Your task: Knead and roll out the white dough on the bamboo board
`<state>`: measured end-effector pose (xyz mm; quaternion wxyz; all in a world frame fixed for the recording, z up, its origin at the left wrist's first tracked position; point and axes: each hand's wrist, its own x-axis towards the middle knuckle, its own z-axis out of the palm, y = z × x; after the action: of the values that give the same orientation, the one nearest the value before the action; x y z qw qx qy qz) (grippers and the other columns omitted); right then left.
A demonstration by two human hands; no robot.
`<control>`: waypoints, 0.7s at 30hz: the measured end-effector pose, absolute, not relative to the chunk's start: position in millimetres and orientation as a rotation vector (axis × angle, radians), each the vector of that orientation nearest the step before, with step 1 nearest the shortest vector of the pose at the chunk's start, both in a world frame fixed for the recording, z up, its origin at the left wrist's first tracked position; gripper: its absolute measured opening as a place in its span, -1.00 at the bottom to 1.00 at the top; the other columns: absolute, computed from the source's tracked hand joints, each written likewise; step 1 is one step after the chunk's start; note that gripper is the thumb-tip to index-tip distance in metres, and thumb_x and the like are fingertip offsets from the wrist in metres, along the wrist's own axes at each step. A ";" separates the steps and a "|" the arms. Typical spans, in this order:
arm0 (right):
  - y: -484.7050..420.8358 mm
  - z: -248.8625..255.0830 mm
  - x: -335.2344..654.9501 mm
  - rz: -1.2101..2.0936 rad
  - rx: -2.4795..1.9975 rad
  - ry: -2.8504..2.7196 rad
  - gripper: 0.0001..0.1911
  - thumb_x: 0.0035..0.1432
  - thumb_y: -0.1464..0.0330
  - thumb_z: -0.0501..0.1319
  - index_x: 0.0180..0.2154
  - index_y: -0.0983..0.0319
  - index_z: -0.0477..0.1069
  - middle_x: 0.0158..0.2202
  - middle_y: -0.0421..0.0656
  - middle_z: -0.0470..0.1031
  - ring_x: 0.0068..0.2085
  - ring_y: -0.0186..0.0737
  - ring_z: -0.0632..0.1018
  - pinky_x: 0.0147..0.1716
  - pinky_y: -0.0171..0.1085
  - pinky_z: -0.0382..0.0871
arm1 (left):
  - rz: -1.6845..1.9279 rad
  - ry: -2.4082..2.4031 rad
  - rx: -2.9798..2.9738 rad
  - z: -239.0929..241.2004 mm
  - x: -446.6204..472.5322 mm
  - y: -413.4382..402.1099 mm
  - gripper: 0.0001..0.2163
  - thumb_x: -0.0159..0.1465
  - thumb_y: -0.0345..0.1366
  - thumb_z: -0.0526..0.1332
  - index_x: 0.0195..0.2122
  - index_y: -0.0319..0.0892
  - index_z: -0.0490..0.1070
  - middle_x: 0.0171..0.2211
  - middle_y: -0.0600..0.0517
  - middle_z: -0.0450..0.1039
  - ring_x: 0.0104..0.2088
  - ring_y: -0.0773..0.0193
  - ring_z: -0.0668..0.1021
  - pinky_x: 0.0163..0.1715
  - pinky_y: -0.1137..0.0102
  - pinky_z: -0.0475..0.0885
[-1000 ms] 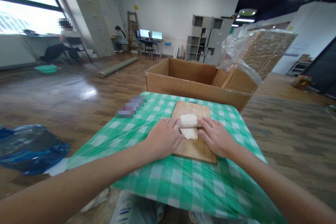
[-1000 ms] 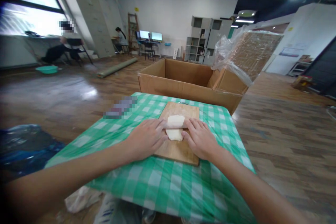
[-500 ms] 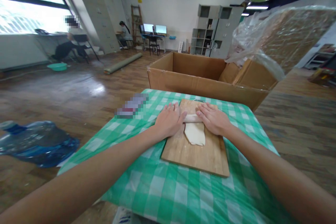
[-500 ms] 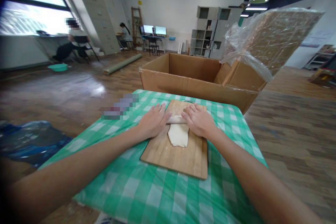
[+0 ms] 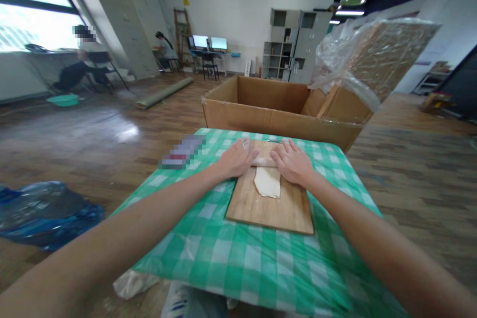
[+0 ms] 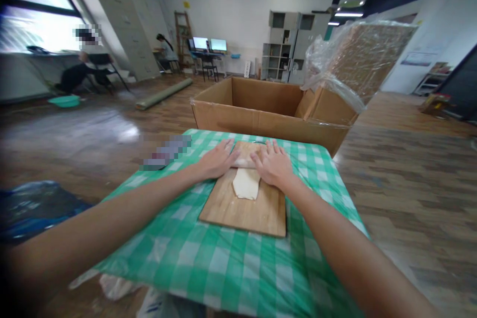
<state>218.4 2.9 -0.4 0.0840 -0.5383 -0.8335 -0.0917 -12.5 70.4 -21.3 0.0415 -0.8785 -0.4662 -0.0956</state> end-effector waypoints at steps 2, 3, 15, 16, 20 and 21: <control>-22.6 -0.4 217.4 -0.260 -1.626 -2.492 -0.35 0.53 0.17 -0.30 0.33 0.31 0.30 0.41 0.07 0.26 0.45 0.10 0.17 0.40 0.22 -0.09 | -0.347 -1.376 -2.678 -22.6 -17.7 52.7 -0.36 0.52 0.01 -0.26 0.38 -0.37 0.20 0.43 -0.32 0.13 0.47 -0.13 0.11 0.39 0.02 0.03; -35.9 -1.3 216.5 -0.241 -1.638 -2.497 -0.31 0.53 0.14 -0.31 0.33 0.36 0.29 0.40 0.10 0.26 0.45 0.10 0.17 0.40 0.19 -0.05 | -0.376 -1.348 -2.679 -22.4 -20.7 43.8 -0.34 0.52 0.03 -0.25 0.38 -0.39 0.20 0.43 -0.33 0.13 0.47 -0.13 0.09 0.40 0.02 0.01; -56.7 -19.3 215.4 -0.239 -1.889 -2.320 -0.19 0.50 0.03 -0.30 0.39 0.51 0.15 0.44 0.22 0.15 0.47 0.15 0.11 0.39 0.09 0.03 | -0.394 -1.079 -2.858 -14.4 -13.5 54.5 -0.35 0.52 0.07 -0.25 0.33 -0.26 0.33 0.36 -0.20 0.31 0.41 0.01 0.26 0.41 0.09 -0.02; -46.1 -20.1 221.2 -0.240 -1.889 -2.352 -0.23 0.51 0.07 -0.31 0.39 0.47 0.18 0.42 0.21 0.19 0.46 0.15 0.16 0.39 0.08 0.04 | -0.390 -1.086 -2.870 -15.2 -8.8 62.6 -0.36 0.52 0.06 -0.27 0.34 -0.23 0.32 0.36 -0.17 0.31 0.40 0.02 0.28 0.40 0.09 -0.01; -7.7 -21.0 244.8 -0.382 -1.767 -2.610 -0.39 0.49 0.37 -0.27 0.38 0.37 0.22 0.37 0.18 0.29 0.41 0.18 0.25 0.36 0.09 0.07 | -0.382 -1.205 -2.868 -15.8 8.3 90.3 -0.31 0.50 0.11 -0.31 0.40 -0.22 0.21 0.39 -0.16 0.25 0.38 -0.01 0.30 0.36 0.10 0.06; 0.5 -20.5 248.8 -0.419 -1.775 -2.631 -0.40 0.48 0.39 -0.27 0.38 0.37 0.21 0.36 0.20 0.30 0.40 0.21 0.26 0.34 0.13 0.11 | -0.367 -1.241 -2.863 -15.6 11.9 96.2 -0.29 0.49 0.14 -0.30 0.41 -0.24 0.18 0.40 -0.19 0.23 0.38 -0.03 0.30 0.35 0.10 0.09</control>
<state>248.8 0.5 -20.5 -0.0298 -0.5541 -0.8216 -0.1308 11.9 96.2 -15.6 0.0000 -0.9112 -0.3950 -0.1169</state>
